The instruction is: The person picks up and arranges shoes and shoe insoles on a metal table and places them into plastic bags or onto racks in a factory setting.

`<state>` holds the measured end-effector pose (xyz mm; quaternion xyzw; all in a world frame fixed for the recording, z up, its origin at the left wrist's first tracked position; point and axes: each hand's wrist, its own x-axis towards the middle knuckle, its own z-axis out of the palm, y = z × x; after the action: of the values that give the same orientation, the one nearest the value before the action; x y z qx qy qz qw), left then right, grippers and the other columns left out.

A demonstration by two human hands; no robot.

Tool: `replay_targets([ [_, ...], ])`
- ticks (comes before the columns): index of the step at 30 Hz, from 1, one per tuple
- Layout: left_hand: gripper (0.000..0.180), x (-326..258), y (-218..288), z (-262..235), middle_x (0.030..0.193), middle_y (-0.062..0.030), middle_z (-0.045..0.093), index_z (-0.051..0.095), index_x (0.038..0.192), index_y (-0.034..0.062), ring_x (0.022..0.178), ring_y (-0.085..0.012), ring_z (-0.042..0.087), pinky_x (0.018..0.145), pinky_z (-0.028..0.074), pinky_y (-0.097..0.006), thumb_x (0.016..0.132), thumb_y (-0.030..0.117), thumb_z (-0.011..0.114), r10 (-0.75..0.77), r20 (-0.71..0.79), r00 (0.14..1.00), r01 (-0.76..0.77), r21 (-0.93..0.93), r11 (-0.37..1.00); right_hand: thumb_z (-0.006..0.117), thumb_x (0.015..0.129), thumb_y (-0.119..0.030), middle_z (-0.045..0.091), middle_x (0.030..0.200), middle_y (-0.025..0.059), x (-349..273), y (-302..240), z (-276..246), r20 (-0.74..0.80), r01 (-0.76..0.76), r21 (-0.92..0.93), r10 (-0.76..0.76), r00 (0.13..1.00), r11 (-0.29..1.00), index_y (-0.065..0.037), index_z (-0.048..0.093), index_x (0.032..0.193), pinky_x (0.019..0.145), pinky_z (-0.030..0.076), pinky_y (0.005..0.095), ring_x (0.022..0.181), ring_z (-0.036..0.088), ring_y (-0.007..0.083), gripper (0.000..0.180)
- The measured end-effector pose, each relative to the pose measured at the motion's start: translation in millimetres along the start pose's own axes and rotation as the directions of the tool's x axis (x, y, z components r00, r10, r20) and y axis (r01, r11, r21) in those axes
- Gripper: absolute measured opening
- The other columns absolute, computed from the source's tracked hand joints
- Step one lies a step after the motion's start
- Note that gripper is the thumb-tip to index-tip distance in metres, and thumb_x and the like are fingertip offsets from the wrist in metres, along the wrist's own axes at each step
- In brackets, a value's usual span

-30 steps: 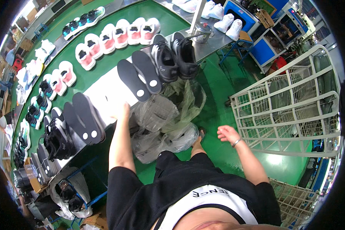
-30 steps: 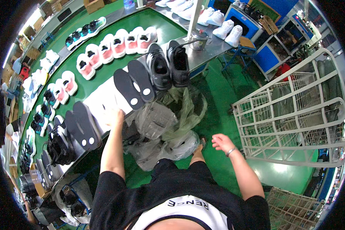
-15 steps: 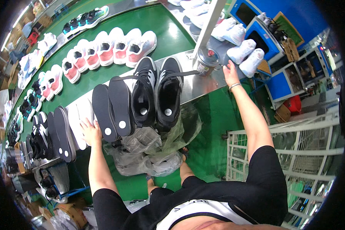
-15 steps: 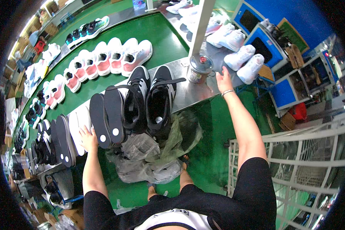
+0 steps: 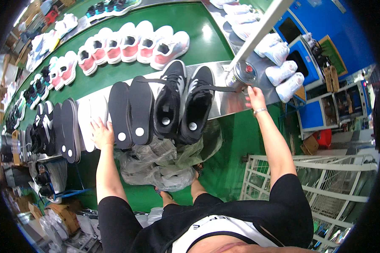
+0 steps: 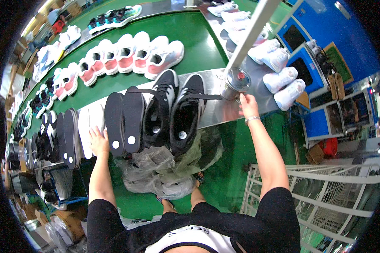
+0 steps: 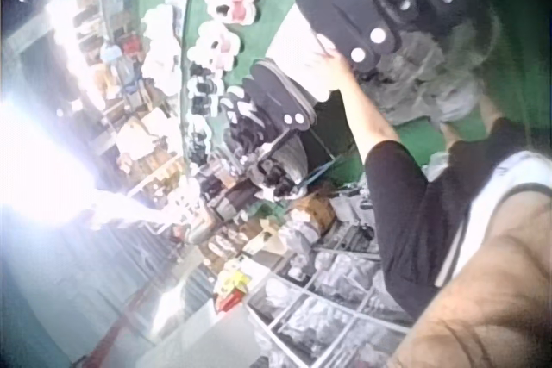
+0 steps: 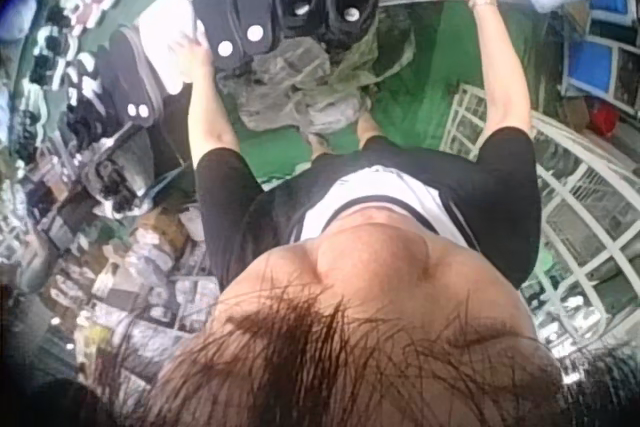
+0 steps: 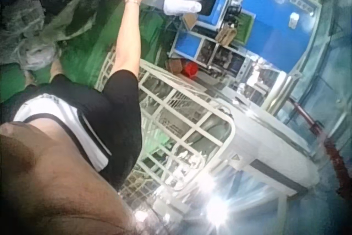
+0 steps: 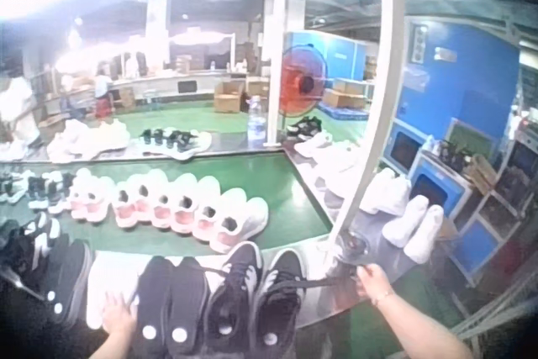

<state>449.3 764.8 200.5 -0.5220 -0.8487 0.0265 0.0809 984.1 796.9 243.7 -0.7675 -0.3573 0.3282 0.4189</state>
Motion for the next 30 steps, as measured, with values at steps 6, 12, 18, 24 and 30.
replay_targets([
  [6, 0.049, -7.3, -0.4, -1.1, 0.129, -0.0104, 0.033, 0.04, 0.121, 0.0148, 0.122, -0.0243, 0.026, 0.087, 0.033, -0.051, 0.08, 0.042, 0.04, -0.024, -0.043, 0.999, 0.025, 0.017, 1.0, 0.053, 0.082, -0.027, 0.051, 0.072, 0.0006, -62.2, -31.5, 17.8, 0.121, 0.197, 0.083, -0.206, 0.971, 0.977, -0.002, 0.049, 0.092, 0.048, 0.04, 0.0199, 0.06, 0.049, 0.0074, 0.027],
  [12, 0.048, -9.9, 6.9, -18.0, 0.129, -0.0109, 0.033, 0.041, 0.119, 0.0151, 0.12, -0.0242, 0.028, 0.089, 0.032, -0.048, 0.077, 0.039, 0.045, -0.039, 0.023, 0.999, 0.039, -0.011, 0.999, 0.055, 0.08, -0.02, 0.056, 0.088, 0.0071, -30.9, -170.3, 107.6, 0.383, 0.518, 0.172, -0.541, 0.748, 0.838, 0.0, 0.052, 0.098, 0.073, 0.042, 0.0237, 0.08, 0.053, 0.0124, 0.027],
  [18, 0.051, -7.8, 9.9, -16.7, 0.13, -0.0114, 0.031, 0.038, 0.122, 0.014, 0.122, -0.0244, 0.026, 0.091, 0.028, -0.049, 0.078, 0.039, 0.042, -0.035, -0.001, 0.999, 0.035, -0.013, 0.999, 0.058, 0.064, -0.031, 0.059, 0.087, 0.018, 31.7, -193.3, 255.6, 0.701, 0.898, -0.261, -0.57, 0.428, 0.353, -0.002, 0.059, 0.091, 0.073, 0.044, 0.0341, 0.081, 0.057, 0.0271, 0.04],
  [24, 0.051, -7.1, 12.6, -8.2, 0.131, -0.0124, 0.03, 0.039, 0.123, 0.0154, 0.123, -0.0268, 0.024, 0.093, 0.023, -0.052, 0.077, 0.039, 0.042, -0.01, -0.005, 1.0, 0.009, -0.03, 1.0, 0.06, 0.064, -0.041, 0.047, 0.117, 0.0169, 51.0, -180.8, 335.1, 0.746, 0.741, -0.587, -0.138, 0.652, 0.326, -0.008, 0.033, 0.123, 0.089, 0.034, 0.0422, 0.108, 0.046, 0.0303, 0.073],
  [30, 0.051, -12.1, 2.9, -6.6, 0.129, -0.0126, 0.034, 0.041, 0.121, 0.0157, 0.121, -0.0279, 0.027, 0.092, 0.023, -0.053, 0.075, 0.036, 0.045, -0.026, -0.091, 0.995, 0.021, -0.048, 0.999, 0.053, 0.072, -0.046, 0.055, 0.108, 0.0064, 43.5, -192.4, 340.5, 0.611, 0.649, -0.728, -0.22, 0.76, 0.22, -0.024, 0.046, 0.11, 0.087, 0.025, 0.055, 0.101, 0.051, 0.0262, 0.045],
])
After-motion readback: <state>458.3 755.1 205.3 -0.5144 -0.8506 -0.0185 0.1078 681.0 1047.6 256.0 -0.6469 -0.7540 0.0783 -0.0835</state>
